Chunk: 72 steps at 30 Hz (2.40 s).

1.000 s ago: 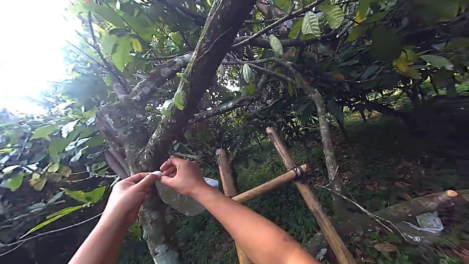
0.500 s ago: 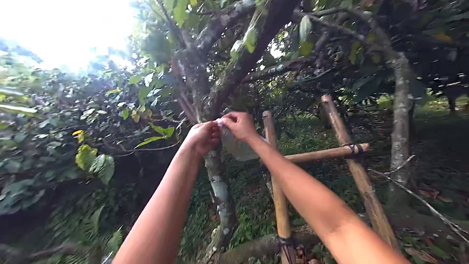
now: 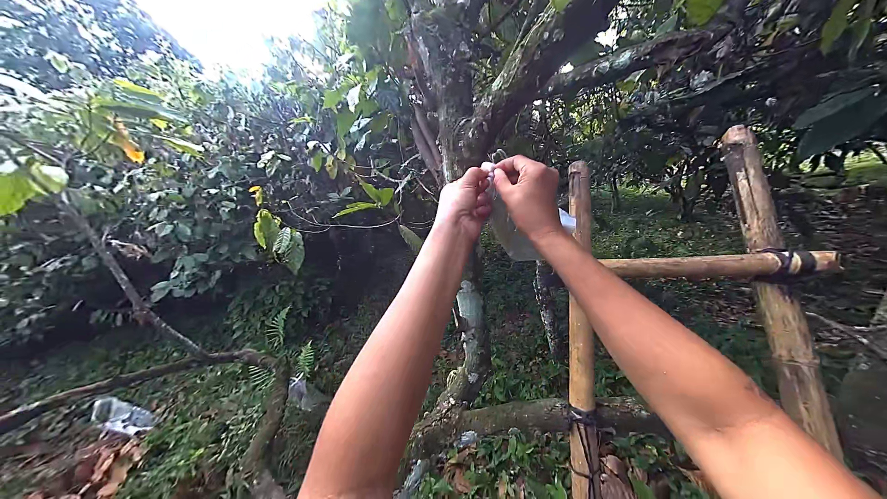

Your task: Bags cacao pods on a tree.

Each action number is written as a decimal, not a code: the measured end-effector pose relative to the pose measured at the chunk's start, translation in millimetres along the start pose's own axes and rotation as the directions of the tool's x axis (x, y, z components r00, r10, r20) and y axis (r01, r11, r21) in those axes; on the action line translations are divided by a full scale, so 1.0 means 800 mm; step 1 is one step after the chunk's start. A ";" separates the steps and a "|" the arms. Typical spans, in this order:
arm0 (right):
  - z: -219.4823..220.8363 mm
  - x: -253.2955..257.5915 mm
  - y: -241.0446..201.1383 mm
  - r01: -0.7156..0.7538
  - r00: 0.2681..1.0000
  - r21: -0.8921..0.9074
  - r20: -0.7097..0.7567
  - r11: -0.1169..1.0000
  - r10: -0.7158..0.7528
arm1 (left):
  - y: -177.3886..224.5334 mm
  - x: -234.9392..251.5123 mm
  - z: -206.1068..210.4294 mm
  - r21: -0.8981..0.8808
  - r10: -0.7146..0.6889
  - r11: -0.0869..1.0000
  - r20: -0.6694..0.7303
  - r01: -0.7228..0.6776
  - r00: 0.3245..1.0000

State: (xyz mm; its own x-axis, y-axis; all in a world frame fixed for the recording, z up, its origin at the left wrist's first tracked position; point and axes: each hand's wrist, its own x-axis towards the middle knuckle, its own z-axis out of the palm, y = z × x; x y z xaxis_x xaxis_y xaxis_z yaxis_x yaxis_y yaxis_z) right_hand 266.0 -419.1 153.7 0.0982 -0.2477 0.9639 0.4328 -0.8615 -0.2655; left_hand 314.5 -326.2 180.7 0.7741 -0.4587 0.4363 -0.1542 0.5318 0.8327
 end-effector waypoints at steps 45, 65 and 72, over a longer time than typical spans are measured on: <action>-0.079 -0.039 0.036 -0.239 0.826 -0.218 0.467 0.946 0.316 | 0.031 0.026 -0.015 0.818 0.463 0.329 0.296 -0.472 0.835; -0.375 -0.403 -0.017 -0.560 0.474 0.117 0.857 0.820 0.202 | -0.223 -0.423 -0.165 0.593 -0.472 0.765 0.782 -0.253 0.408; -0.396 -0.529 -0.077 -0.706 0.078 -0.112 0.969 0.700 0.235 | -0.221 -0.553 -0.153 0.694 -0.697 0.657 0.708 -0.293 0.113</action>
State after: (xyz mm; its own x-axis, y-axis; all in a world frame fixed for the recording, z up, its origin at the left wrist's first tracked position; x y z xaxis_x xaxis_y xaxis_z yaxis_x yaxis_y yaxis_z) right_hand -86.2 -401.6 -245.2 0.9775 0.2079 0.0351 0.1328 -0.4778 -0.8684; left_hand 74.5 -130.1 -200.9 -0.2392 -0.9267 -0.2899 -0.7546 -0.0105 0.6561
